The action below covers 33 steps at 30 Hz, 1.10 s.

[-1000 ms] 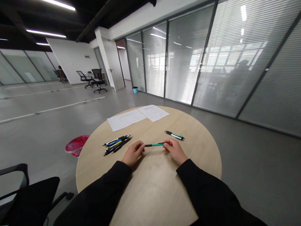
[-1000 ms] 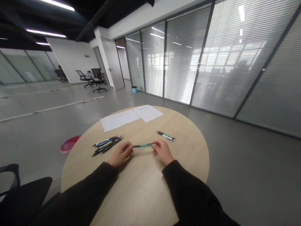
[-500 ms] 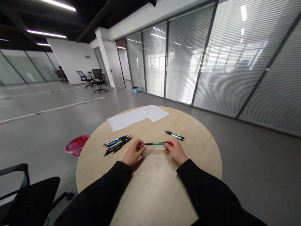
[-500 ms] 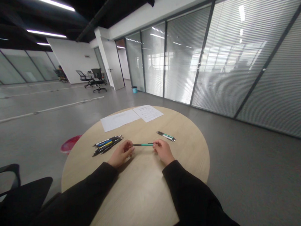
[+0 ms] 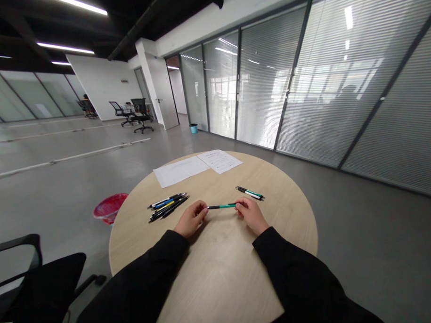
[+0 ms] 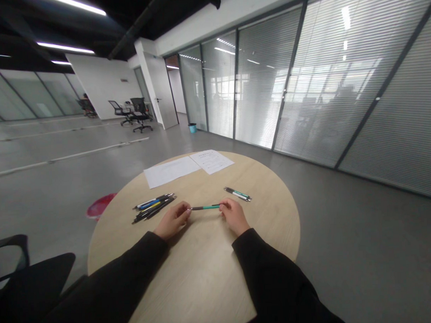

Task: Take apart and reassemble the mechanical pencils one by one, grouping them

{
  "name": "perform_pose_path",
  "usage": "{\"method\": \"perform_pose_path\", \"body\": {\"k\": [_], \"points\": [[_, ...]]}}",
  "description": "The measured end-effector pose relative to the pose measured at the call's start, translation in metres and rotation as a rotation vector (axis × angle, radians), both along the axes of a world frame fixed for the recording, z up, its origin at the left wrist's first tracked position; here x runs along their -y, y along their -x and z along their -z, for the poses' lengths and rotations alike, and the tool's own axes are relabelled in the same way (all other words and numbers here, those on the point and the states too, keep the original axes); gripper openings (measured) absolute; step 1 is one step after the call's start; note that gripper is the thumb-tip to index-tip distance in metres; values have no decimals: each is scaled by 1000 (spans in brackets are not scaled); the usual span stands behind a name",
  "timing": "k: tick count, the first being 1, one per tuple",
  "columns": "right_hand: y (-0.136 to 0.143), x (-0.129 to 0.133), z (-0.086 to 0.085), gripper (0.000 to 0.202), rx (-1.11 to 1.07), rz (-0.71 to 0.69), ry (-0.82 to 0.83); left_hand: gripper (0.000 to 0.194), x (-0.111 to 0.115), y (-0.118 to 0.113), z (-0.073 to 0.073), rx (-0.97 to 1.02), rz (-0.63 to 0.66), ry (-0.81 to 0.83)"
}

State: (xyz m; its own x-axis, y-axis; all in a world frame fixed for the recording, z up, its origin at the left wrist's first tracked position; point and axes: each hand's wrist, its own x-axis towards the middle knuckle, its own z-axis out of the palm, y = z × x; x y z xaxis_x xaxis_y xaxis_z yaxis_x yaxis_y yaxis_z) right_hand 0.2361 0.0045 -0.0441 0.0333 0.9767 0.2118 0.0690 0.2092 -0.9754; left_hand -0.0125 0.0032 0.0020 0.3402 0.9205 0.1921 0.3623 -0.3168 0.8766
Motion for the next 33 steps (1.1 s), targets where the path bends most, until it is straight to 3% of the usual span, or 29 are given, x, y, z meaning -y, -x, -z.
{"method": "perform_pose_path", "body": {"k": [8,14,21,27,33], "points": [[0,-1,2,20,8,1,-1,47,0,0,0,-105,-2,15],[1,-1,1,19,9,4,-6,31,-1,-1,4,-7,2,-11],[1,-1,1,20,1,-1,-8,45,0,1,1,-117,3,21],[1,1,1,17,-6,4,-28,31,-2,0,6,43,29,36],[1,1,-1,18,2,12,-23,29,-1,0,2,61,17,26]]}}
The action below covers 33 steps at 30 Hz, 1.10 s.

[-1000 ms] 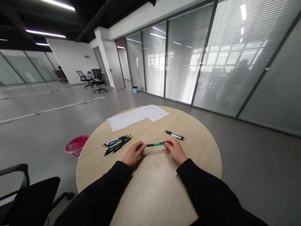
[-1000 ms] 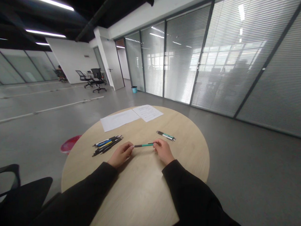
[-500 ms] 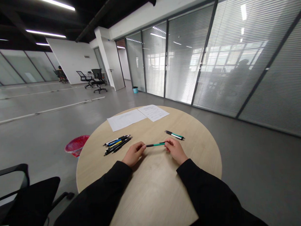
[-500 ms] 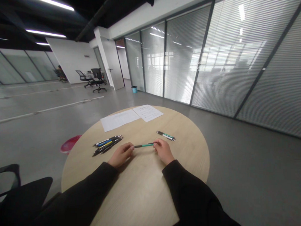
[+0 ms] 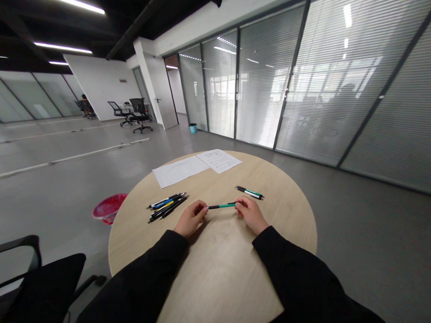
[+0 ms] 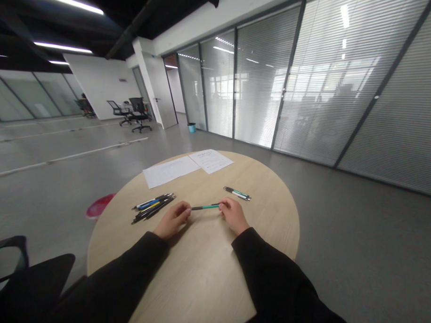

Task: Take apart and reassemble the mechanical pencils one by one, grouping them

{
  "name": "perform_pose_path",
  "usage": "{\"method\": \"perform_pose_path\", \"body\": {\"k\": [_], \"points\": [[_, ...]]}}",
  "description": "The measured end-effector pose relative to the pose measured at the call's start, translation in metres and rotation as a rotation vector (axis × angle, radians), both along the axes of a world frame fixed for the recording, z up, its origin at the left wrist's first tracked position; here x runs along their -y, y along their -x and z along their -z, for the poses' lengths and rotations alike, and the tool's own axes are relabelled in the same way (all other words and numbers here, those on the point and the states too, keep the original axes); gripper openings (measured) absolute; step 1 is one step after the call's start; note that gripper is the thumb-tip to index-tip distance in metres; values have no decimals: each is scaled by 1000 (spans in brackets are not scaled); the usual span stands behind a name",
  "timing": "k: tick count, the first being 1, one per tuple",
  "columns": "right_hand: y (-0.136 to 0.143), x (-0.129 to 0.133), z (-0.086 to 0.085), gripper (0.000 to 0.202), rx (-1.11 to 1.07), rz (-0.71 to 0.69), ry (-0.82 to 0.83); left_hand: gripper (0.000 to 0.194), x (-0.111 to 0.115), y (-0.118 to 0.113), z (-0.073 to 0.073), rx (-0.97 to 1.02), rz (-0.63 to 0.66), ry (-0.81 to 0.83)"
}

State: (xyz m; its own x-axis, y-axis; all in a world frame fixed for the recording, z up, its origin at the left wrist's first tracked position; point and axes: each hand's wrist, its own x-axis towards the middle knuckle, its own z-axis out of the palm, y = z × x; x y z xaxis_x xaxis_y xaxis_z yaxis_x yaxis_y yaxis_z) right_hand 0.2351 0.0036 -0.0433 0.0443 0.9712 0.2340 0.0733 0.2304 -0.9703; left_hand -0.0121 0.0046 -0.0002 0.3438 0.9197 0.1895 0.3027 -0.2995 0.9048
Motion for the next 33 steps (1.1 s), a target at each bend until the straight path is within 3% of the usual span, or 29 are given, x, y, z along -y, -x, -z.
{"method": "perform_pose_path", "body": {"k": [6,12,20,25,33], "points": [[0,0,-1,18,2,-9,-9,37,3,-2,-6,-37,-35,2],[0,0,-1,18,-2,2,-15,43,1,-1,-3,-29,-95,4],[-1,-2,0,20,-11,63,-21,29,-1,-3,-2,340,-156,182],[-2,-2,-1,22,-10,65,-10,30,0,-3,-4,506,-142,288],[-2,0,-2,24,-14,71,-3,35,-1,-4,0,401,-219,251]]}}
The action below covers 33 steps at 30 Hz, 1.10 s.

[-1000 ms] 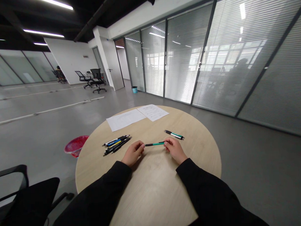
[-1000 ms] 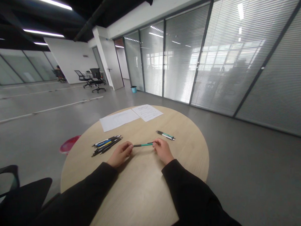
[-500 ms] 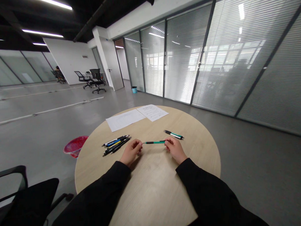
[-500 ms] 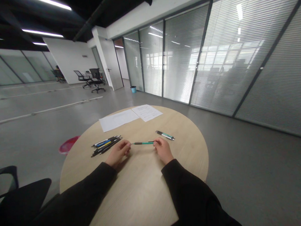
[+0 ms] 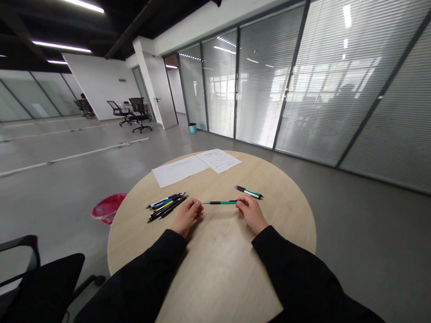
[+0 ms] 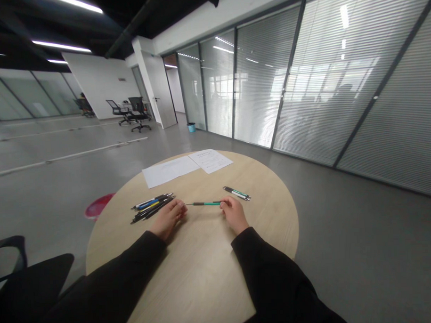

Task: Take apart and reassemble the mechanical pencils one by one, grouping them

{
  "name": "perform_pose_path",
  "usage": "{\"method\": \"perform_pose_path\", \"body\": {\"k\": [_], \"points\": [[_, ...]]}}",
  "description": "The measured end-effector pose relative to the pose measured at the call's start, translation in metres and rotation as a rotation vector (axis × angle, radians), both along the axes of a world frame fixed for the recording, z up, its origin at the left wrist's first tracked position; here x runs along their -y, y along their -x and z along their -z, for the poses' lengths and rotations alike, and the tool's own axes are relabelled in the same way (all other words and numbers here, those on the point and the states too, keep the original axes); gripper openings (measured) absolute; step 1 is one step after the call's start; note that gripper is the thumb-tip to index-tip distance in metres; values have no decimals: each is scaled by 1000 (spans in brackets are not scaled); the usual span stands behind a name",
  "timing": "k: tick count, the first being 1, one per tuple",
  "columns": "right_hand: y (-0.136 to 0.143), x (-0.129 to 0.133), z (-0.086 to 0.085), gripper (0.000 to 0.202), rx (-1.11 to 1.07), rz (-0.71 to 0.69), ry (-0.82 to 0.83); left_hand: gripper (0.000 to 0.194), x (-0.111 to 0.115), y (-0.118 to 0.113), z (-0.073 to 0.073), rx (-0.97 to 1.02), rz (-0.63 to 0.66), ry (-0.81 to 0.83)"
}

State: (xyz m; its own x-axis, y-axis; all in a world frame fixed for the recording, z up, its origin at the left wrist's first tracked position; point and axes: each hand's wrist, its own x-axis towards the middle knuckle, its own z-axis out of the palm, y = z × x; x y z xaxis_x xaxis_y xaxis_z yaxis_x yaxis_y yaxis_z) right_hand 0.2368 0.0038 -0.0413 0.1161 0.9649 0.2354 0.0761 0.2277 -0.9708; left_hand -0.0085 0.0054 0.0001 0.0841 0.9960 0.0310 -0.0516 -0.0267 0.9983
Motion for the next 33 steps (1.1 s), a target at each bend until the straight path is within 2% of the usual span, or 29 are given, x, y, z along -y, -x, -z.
{"method": "perform_pose_path", "body": {"k": [7,12,27,33], "points": [[-1,-2,1,22,34,9,-8,31,-4,1,0,40,-20,-43],[-1,-3,4,21,54,22,-16,28,-3,2,-1,125,2,-5],[-2,-2,2,21,42,28,-14,27,0,3,-4,146,-55,34],[-1,-2,1,22,44,18,-1,23,0,2,-4,213,-1,66]]}}
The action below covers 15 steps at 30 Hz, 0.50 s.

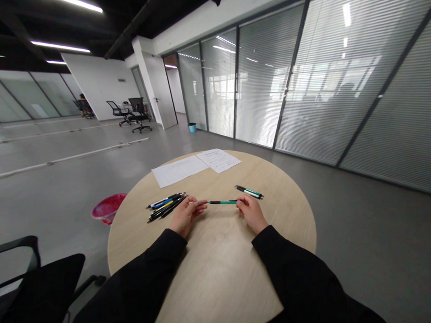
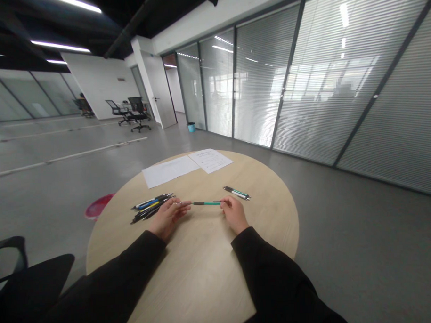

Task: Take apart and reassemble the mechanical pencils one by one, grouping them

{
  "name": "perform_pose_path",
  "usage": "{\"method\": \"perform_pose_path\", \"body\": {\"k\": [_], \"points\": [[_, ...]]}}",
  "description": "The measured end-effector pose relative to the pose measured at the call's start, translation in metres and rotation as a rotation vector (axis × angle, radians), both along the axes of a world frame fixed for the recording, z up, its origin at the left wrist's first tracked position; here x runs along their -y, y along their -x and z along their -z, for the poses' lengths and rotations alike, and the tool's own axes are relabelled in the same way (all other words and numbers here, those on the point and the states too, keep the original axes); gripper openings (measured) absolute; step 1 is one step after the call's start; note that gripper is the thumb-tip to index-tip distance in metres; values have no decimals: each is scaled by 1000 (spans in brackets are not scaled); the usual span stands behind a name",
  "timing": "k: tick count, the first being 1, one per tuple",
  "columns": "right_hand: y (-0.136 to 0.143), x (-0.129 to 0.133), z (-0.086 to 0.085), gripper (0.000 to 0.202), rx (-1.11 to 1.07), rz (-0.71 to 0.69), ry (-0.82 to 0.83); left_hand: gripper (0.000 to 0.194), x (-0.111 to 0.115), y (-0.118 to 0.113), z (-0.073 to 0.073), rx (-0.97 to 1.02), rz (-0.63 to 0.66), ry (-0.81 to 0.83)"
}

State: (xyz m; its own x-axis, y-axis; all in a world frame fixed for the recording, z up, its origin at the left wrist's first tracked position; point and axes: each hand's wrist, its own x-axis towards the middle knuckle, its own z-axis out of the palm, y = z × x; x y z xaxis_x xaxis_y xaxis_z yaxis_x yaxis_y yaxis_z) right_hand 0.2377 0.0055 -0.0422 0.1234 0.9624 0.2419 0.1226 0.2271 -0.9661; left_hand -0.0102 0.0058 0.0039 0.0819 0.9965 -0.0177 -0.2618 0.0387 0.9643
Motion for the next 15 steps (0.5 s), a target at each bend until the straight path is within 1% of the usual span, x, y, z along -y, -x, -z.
{"method": "perform_pose_path", "body": {"k": [3,6,10,15], "points": [[0,0,0,21,-5,6,7,19,-2,0,2,43,1,21],[0,-2,2,21,7,27,3,18,-5,1,3,36,-45,37],[-1,-3,4,24,16,47,-6,19,-8,3,5,26,-100,54],[-2,-3,3,23,28,38,-13,25,-9,4,8,34,-104,32]]}}
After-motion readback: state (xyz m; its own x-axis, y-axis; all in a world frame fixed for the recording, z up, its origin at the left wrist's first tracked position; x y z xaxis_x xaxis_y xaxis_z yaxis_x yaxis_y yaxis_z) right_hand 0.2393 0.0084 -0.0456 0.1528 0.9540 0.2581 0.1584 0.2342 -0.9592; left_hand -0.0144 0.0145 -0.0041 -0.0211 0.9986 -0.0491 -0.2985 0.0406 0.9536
